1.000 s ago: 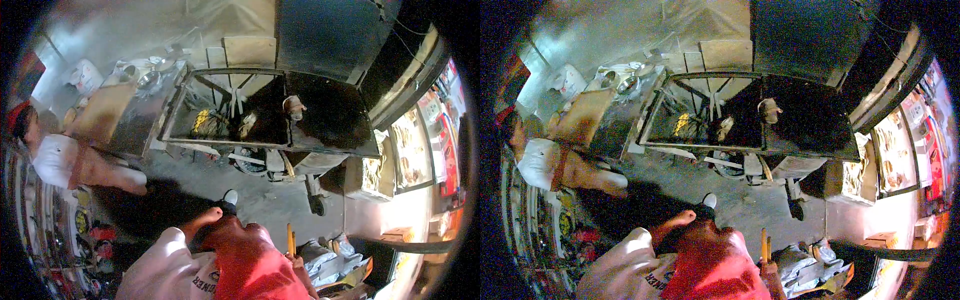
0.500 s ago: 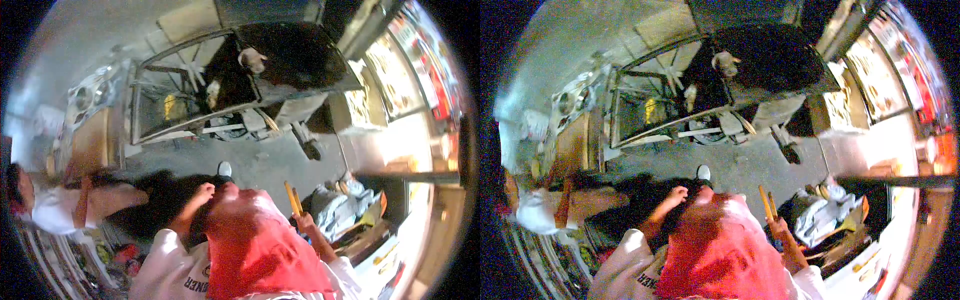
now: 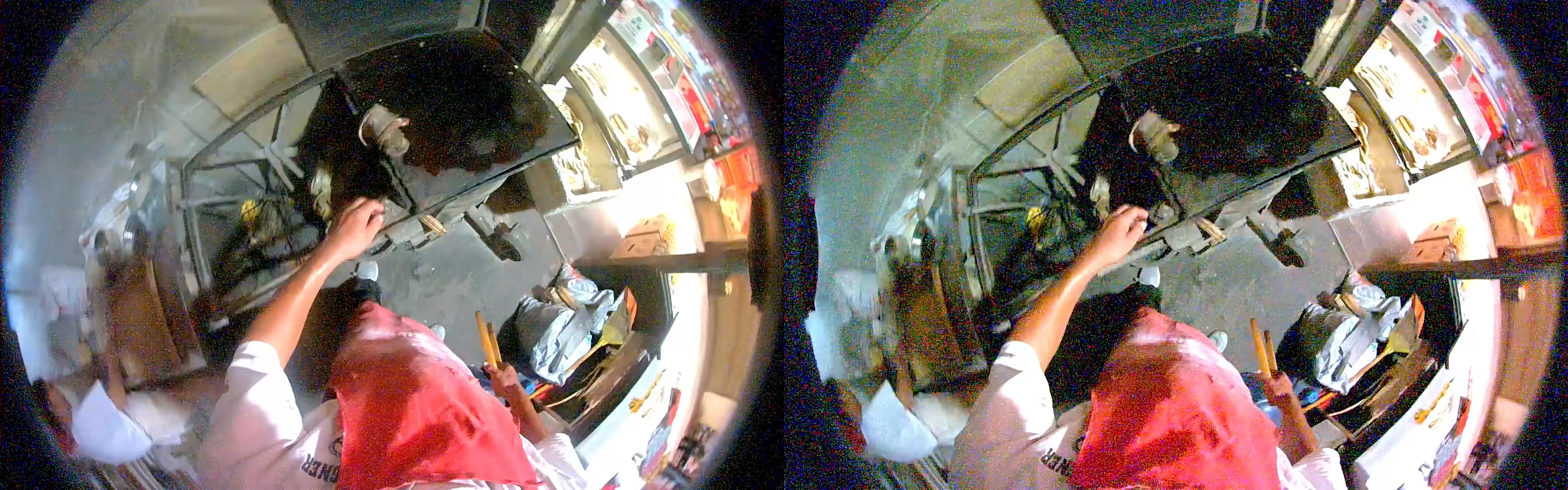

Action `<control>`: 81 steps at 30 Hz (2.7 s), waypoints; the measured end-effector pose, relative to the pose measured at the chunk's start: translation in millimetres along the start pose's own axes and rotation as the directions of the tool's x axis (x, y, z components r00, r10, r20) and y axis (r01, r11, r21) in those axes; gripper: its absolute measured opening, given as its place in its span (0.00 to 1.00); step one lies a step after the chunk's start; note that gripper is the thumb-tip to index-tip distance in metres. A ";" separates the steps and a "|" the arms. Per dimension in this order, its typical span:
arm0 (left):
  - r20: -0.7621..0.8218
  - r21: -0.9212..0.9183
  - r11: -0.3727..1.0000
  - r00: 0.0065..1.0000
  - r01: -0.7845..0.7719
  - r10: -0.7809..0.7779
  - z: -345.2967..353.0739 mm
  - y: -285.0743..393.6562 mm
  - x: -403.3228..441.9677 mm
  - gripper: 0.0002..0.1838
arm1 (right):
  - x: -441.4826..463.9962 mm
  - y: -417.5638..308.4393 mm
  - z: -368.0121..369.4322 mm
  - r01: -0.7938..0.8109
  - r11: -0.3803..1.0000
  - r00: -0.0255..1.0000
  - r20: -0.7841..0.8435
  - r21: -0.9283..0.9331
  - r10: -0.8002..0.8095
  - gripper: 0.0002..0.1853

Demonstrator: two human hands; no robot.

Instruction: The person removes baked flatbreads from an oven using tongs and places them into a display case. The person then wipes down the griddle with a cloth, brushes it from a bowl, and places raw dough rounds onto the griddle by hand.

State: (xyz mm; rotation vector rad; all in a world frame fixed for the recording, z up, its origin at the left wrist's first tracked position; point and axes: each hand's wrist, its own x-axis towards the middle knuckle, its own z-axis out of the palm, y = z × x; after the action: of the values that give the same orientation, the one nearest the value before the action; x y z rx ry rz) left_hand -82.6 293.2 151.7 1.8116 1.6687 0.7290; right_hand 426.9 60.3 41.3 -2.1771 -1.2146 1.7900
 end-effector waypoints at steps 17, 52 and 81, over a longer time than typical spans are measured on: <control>0.277 0.338 0.798 0.863 -0.500 0.423 -9.3 -70.8 240.0 0.21 | -97.5 -156.8 193.5 -0.491 0.795 0.830 -0.084 0.356 0.551 0.32; 0.076 0.557 0.789 0.929 0.261 -0.361 -200.8 -259.6 -80.7 0.18 | 34.6 -411.5 97.7 0.359 0.933 0.931 0.086 -0.023 -0.356 0.42; 0.457 -0.563 -0.205 0.094 0.801 -0.885 225.0 -3.4 -281.0 0.17 | 361.8 -625.8 -238.7 0.194 0.258 0.898 0.065 -0.946 -0.435 0.37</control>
State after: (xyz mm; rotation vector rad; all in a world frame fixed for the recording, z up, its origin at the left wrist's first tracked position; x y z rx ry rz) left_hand 56.1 3.5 -10.9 -0.2749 1.7549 0.6077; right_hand 309.3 804.6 149.3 -2.0611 -2.8847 0.5487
